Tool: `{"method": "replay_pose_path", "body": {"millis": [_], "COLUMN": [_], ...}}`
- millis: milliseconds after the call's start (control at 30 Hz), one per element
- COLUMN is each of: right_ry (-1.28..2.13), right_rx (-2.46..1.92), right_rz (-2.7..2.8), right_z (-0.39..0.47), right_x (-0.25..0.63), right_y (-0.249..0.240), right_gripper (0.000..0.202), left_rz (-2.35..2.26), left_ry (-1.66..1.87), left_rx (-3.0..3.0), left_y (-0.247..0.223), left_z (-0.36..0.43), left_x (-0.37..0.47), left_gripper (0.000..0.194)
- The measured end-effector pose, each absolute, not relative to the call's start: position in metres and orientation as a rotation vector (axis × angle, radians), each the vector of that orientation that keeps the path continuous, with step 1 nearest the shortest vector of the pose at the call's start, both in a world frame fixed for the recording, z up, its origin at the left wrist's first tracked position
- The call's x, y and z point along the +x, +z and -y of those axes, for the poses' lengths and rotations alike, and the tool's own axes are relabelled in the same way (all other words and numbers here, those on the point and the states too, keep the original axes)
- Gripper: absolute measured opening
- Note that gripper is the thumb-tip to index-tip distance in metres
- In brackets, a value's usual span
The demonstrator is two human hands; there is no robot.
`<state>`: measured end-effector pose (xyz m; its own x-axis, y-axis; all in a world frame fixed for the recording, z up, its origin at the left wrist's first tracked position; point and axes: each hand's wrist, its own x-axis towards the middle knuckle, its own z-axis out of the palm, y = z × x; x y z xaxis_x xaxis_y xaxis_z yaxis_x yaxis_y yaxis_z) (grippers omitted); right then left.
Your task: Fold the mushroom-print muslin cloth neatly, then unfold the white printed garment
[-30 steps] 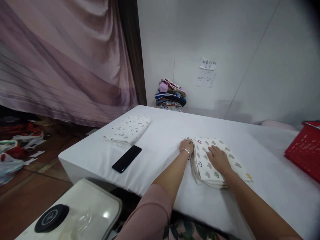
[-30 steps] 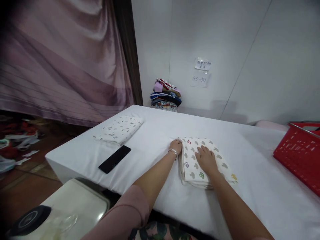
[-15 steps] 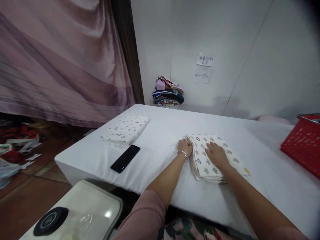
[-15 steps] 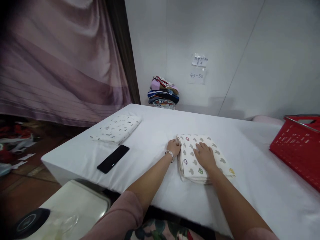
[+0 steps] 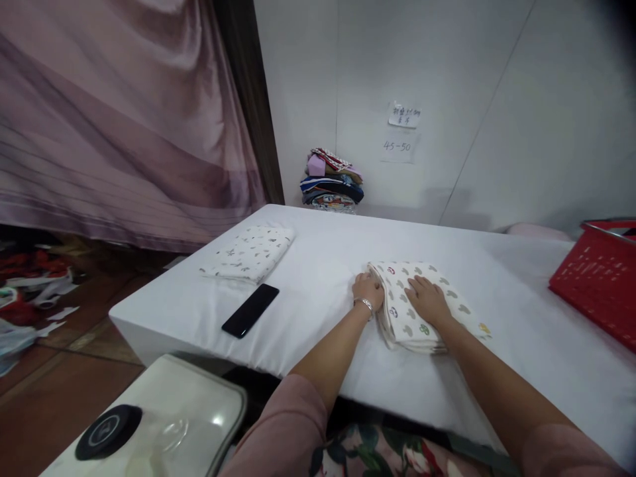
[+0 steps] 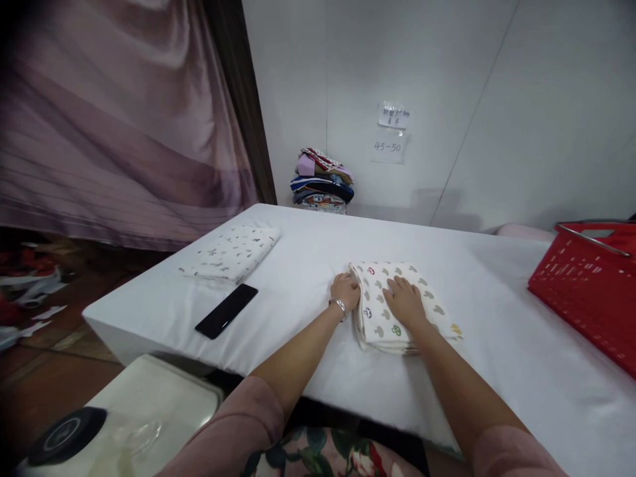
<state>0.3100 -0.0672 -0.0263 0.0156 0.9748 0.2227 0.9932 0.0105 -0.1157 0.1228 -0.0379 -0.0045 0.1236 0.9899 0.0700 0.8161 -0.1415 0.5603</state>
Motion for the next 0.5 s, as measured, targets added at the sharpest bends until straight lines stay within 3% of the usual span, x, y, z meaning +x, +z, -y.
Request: {"method": "replay_pose_path", "body": {"millis": [267,500], "right_ry": [-0.118,-0.104], "right_rx": [-2.055,-2.057], "right_rz": [2.056,2.054], "right_z": [0.068,0.07], "right_x": [0.308,0.307], "right_y": [-0.023,-0.021], "right_gripper": [0.044,0.045], "left_rz": [-1.835,-1.799], "left_ry": [0.563,0.449], "left_rx": [1.937,1.762], "left_y": [0.006,0.01], "left_z": [0.038,0.013], "left_x": [0.121,0.122], "left_gripper": [0.025,0.039]}}
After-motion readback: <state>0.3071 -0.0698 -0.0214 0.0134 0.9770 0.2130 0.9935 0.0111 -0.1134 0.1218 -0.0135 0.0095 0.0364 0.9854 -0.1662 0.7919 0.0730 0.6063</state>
